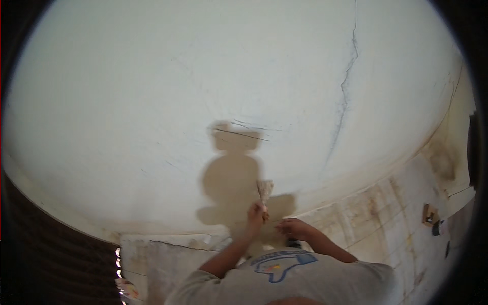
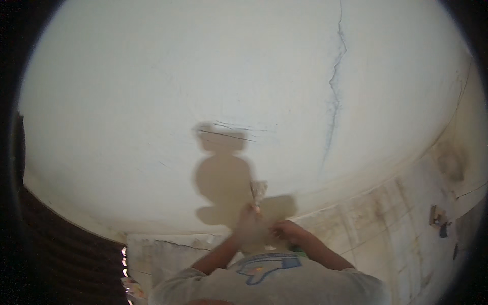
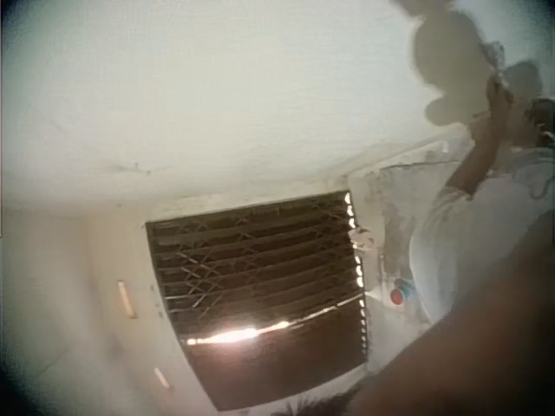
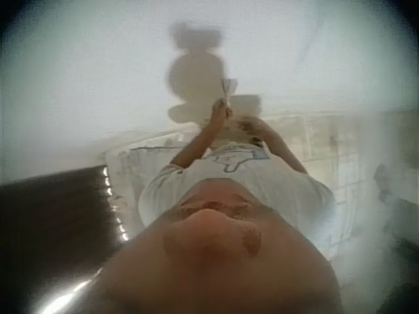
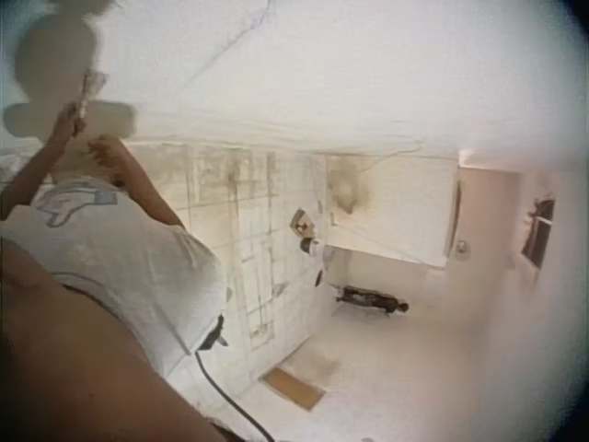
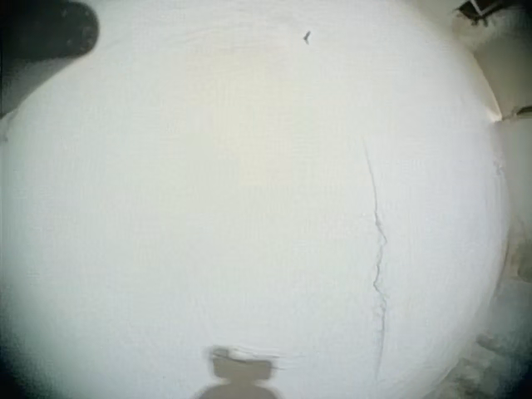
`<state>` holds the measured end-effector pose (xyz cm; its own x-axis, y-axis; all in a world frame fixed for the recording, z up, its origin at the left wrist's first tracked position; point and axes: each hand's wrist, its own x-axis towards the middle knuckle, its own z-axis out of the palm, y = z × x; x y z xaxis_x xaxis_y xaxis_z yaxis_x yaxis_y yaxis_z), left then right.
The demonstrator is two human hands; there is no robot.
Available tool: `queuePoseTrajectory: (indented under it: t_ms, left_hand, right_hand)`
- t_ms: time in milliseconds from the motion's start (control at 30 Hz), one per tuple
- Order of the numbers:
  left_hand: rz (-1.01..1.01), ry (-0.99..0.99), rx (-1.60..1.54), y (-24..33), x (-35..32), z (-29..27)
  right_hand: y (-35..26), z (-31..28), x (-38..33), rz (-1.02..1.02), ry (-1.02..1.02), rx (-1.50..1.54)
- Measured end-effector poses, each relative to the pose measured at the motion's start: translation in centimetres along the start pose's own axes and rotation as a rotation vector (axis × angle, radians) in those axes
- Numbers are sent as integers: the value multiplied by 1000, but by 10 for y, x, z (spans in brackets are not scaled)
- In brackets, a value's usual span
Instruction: The person scrapes a cracked wall with a metal putty knife or scraper to prepare it for repair.
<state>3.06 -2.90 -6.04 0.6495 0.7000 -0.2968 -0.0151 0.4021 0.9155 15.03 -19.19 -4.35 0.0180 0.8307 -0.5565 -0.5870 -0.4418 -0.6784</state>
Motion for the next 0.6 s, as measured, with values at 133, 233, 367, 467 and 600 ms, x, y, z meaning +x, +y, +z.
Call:
queuePoseTrajectory:
  t_ms: [133,233,367,467,600]
  left_hand:
    - [257,-7,260,19,-43,-1]
    - [281,-96,196,77,-64,17]
    - [804,-130,237,111,-62,14]
    - [1027,-197,475,180,-81,21]
    - [1102,-166,733,218,-104,13]
  right_hand:
    - [8,-20,-1,-65,-139,334]
    - [-48,43,-30,-241,-39,-173]
    - [-112,103,-35,-867,-147,-558]
    - [-167,115,-47,-1131,-62,-870]
    - [-188,136,-55,-1260,-85,-795]
